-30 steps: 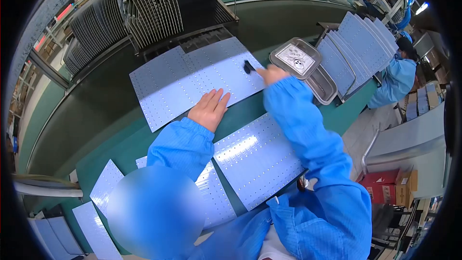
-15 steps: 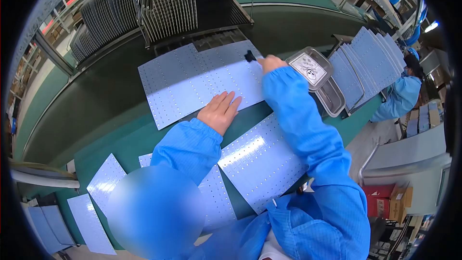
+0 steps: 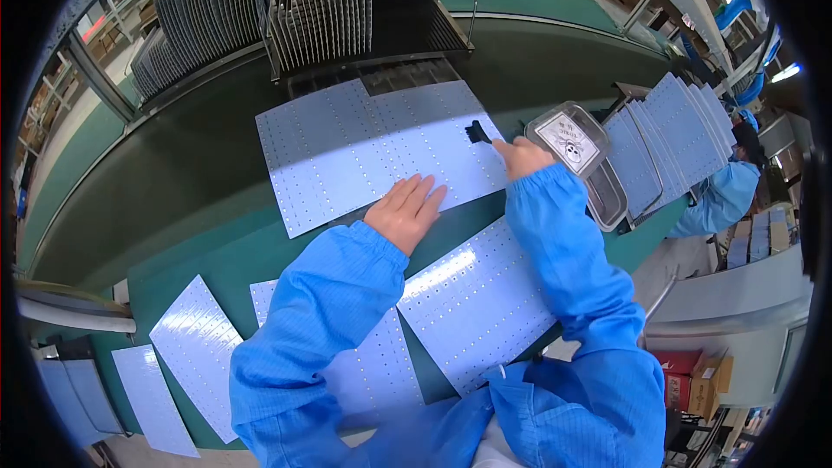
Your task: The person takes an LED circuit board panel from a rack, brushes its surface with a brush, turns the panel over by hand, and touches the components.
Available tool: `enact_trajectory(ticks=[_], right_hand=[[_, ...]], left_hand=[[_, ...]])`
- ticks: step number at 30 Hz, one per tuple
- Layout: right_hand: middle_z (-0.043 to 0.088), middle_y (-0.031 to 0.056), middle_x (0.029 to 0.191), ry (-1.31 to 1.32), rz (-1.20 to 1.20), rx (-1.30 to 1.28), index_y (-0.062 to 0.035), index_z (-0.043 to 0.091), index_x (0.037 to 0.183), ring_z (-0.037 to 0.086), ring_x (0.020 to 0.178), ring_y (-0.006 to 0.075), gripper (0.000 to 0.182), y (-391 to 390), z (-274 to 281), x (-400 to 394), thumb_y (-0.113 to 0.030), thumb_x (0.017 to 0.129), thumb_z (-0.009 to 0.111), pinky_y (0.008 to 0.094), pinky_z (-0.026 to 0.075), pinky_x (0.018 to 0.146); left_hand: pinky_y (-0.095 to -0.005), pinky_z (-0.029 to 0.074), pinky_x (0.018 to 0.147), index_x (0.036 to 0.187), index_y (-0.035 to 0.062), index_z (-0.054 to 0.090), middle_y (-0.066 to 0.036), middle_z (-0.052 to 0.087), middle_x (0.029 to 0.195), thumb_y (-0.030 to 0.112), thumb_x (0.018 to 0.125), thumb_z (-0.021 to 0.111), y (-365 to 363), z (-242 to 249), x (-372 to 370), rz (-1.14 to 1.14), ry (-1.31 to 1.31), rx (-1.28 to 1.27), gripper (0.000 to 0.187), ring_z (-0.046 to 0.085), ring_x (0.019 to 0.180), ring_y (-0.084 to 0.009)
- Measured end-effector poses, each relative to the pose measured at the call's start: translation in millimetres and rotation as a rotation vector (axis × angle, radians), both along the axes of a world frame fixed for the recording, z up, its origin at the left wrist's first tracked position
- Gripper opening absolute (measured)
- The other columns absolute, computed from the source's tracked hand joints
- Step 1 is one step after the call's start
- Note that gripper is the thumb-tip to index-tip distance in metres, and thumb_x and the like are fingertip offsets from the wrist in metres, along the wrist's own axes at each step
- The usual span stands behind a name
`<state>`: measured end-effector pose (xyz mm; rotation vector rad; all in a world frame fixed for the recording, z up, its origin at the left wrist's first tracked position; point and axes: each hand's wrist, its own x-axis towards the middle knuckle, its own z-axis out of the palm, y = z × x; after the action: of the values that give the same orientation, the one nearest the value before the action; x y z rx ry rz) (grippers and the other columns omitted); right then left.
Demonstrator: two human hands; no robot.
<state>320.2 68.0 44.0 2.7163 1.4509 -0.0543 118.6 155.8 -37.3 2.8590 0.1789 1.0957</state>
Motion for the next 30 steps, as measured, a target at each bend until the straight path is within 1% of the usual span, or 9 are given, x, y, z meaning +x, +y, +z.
enact_trajectory(ticks=[7, 11, 13, 16, 18, 21, 24, 28, 30], right_hand=[[0.058, 0.0171, 0.093, -0.057, -0.017, 0.224, -0.0186, 0.062, 0.111, 0.061, 0.088, 0.0335, 0.035, 61.2, -20.9, 23.1, -0.006, 0.081, 0.05, 0.0416, 0.048, 0.079], [0.058, 0.0175, 0.091, -0.078, 0.118, 0.098, -0.0207, 0.063, 0.11, 0.061, 0.087, 0.0341, 0.035, 12.0, -29.9, 28.5, -0.007, 0.08, 0.051, 0.0415, 0.048, 0.078], [0.057, 0.0174, 0.093, -0.106, 0.021, 0.112, -0.0233, 0.062, 0.111, 0.061, 0.089, 0.0341, 0.036, 6.0, -23.7, 14.9, -0.009, 0.081, 0.05, 0.042, 0.048, 0.078], [0.058, 0.0161, 0.101, -0.044, 0.073, 0.084, -0.018, 0.061, 0.111, 0.058, 0.099, 0.0333, 0.03, 68.9, -23.4, 34.6, -0.017, 0.084, 0.048, 0.0405, 0.048, 0.083], [0.058, 0.0156, 0.103, -0.029, -0.061, 0.063, -0.0181, 0.06, 0.112, 0.058, 0.1, 0.0328, 0.031, 89.2, -25.4, 35.7, -0.018, 0.083, 0.049, 0.0399, 0.048, 0.084], [0.059, 0.0152, 0.103, -0.058, 0.07, -0.114, -0.0202, 0.061, 0.112, 0.058, 0.099, 0.033, 0.031, 58.1, -11.9, 28.1, -0.019, 0.085, 0.047, 0.0408, 0.048, 0.084], [0.059, 0.016, 0.105, -0.062, 0.018, 0.013, -0.0197, 0.062, 0.11, 0.058, 0.099, 0.0327, 0.029, 25.7, -19.8, 18.7, -0.019, 0.084, 0.048, 0.0411, 0.048, 0.083], [0.058, 0.0156, 0.109, -0.131, 0.052, -0.205, -0.0192, 0.058, 0.115, 0.056, 0.104, 0.0322, 0.033, 118.9, -38.8, 62.0, -0.02, 0.082, 0.051, 0.0404, 0.047, 0.086], [0.058, 0.0151, 0.11, 0.001, -0.085, -0.075, -0.0192, 0.059, 0.113, 0.056, 0.104, 0.0319, 0.032, 118.6, -17.9, 46.9, -0.025, 0.083, 0.051, 0.0401, 0.047, 0.086]], left_hand=[[-0.0365, 0.048, 0.088, 0.111, 0.0068, 0.058, -0.012, 0.057, 0.114, 0.01, 0.071, 0.069, -0.7, 1.1, -0.3, 0.002, 0.015, 0.008, 0.042, 0.056, 0.104, -0.0278], [-0.0366, 0.048, 0.087, 0.112, 0.0074, 0.058, -0.012, 0.057, 0.114, 0.01, 0.071, 0.069, 1.1, 0.7, 0.7, 0.005, -0.005, -0.012, 0.043, 0.056, 0.104, -0.0276], [-0.0366, 0.048, 0.088, 0.111, 0.0073, 0.058, -0.013, 0.057, 0.114, 0.011, 0.071, 0.068, -1.1, -0.9, 0.2, 0.007, -0.002, -0.009, 0.042, 0.056, 0.105, -0.0278], [-0.0368, 0.047, 0.089, 0.112, 0.0075, 0.058, -0.013, 0.057, 0.114, 0.011, 0.071, 0.068, -1.1, 3.5, -0.8, -0.007, 0.011, -0.013, 0.042, 0.056, 0.105, -0.0277], [-0.0368, 0.047, 0.089, 0.112, 0.0075, 0.058, -0.013, 0.057, 0.114, 0.011, 0.072, 0.068, -0.9, 4.6, -1.7, -0.007, 0.021, -0.007, 0.042, 0.056, 0.105, -0.0277], [-0.037, 0.047, 0.089, 0.112, 0.0077, 0.057, -0.013, 0.057, 0.114, 0.011, 0.072, 0.068, -1.8, 0.9, -1.1, -0.009, 0.005, -0.031, 0.042, 0.056, 0.105, -0.0278], [-0.0372, 0.047, 0.09, 0.113, 0.0079, 0.057, -0.013, 0.056, 0.114, 0.012, 0.073, 0.068, -0.4, -1.0, 0.7, 0.005, -0.015, -0.03, 0.042, 0.055, 0.105, -0.028], [-0.0374, 0.047, 0.09, 0.113, 0.0084, 0.057, -0.013, 0.057, 0.114, 0.014, 0.073, 0.068, 0.5, 0.2, -0.3, -0.01, 0.01, -0.018, 0.041, 0.055, 0.106, -0.0275], [-0.0379, 0.045, 0.092, 0.112, 0.0078, 0.057, -0.013, 0.056, 0.114, 0.016, 0.074, 0.067, -0.4, -2.3, 0.4, -0.006, -0.001, -0.018, 0.039, 0.054, 0.106, -0.0278]])
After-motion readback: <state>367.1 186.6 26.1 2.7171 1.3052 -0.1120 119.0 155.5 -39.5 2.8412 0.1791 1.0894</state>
